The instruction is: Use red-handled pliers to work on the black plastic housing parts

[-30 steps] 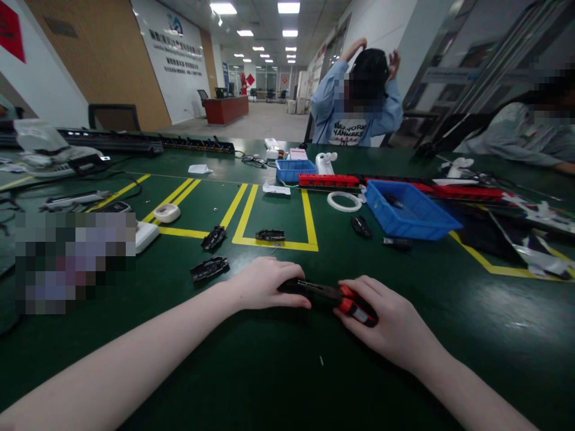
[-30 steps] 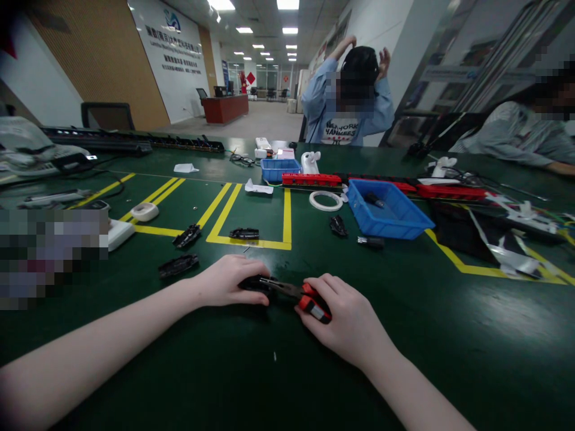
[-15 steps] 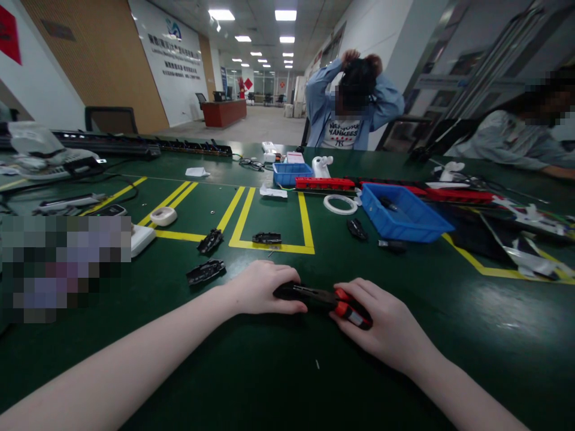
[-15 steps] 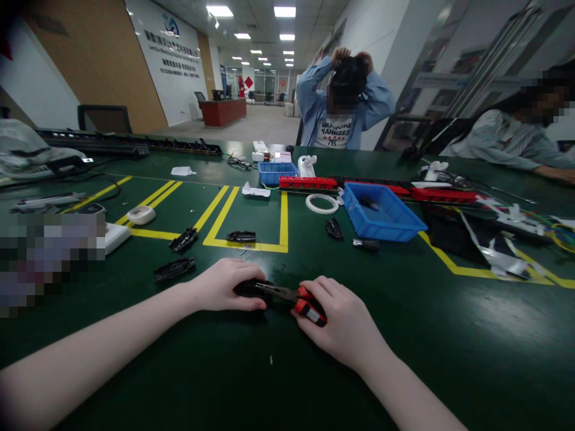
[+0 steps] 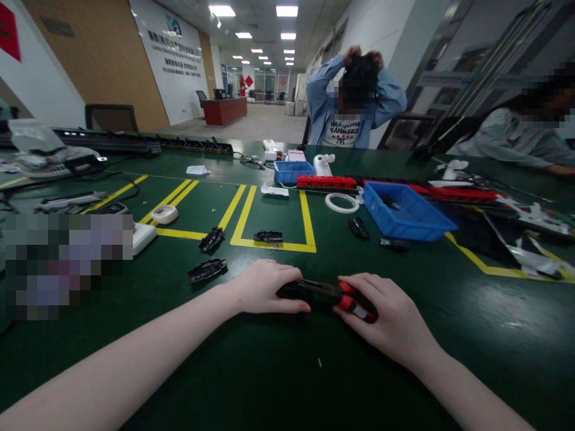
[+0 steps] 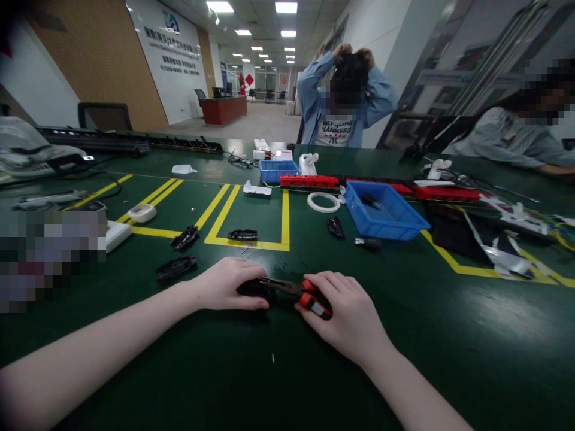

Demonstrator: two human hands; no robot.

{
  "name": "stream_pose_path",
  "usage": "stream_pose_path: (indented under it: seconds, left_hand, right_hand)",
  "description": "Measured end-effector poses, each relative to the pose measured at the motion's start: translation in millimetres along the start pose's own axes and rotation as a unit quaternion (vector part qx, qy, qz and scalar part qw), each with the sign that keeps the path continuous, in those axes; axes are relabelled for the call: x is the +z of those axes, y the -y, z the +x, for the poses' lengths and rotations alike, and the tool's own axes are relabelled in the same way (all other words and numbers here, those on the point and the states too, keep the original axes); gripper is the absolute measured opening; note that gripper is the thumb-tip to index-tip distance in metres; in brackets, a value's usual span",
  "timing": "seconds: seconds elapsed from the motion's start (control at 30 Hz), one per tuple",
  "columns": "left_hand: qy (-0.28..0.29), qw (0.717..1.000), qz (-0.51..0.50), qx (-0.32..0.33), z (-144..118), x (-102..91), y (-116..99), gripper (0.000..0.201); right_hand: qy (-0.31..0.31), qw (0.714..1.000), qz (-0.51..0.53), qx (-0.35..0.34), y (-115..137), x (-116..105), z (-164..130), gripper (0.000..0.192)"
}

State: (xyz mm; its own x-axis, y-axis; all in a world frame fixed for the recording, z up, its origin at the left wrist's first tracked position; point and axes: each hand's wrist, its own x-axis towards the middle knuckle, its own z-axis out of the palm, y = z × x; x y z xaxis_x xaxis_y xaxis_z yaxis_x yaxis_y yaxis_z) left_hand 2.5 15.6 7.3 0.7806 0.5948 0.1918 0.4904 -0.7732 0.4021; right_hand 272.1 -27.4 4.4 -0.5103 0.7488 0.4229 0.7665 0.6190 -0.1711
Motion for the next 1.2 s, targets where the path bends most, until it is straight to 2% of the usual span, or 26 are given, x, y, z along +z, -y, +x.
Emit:
stream_pose_path:
  seconds: [0.17,0.77,1.2]
  left_hand:
    - [-0.001,1.000,-0.008,-0.006,-0.5,0.3,0.4,0.039]
    - [0.006,1.000,-0.023,-0.014,-1.0,-1.4,0.1,0.041]
    - [0.002,1.000,-0.018,-0.013,-0.1,0.3,1.3,0.042]
  right_hand:
    - [-0.022,1.000,-0.009,-0.007,-1.5,-0.8,1.1,0.034]
    - [0.006,1.000,0.002,-0.003,0.2,-2.9,3.4,0.032]
    - [-0.009,1.000,0.004,0.003,2.2,-2.4,2.6,0.033]
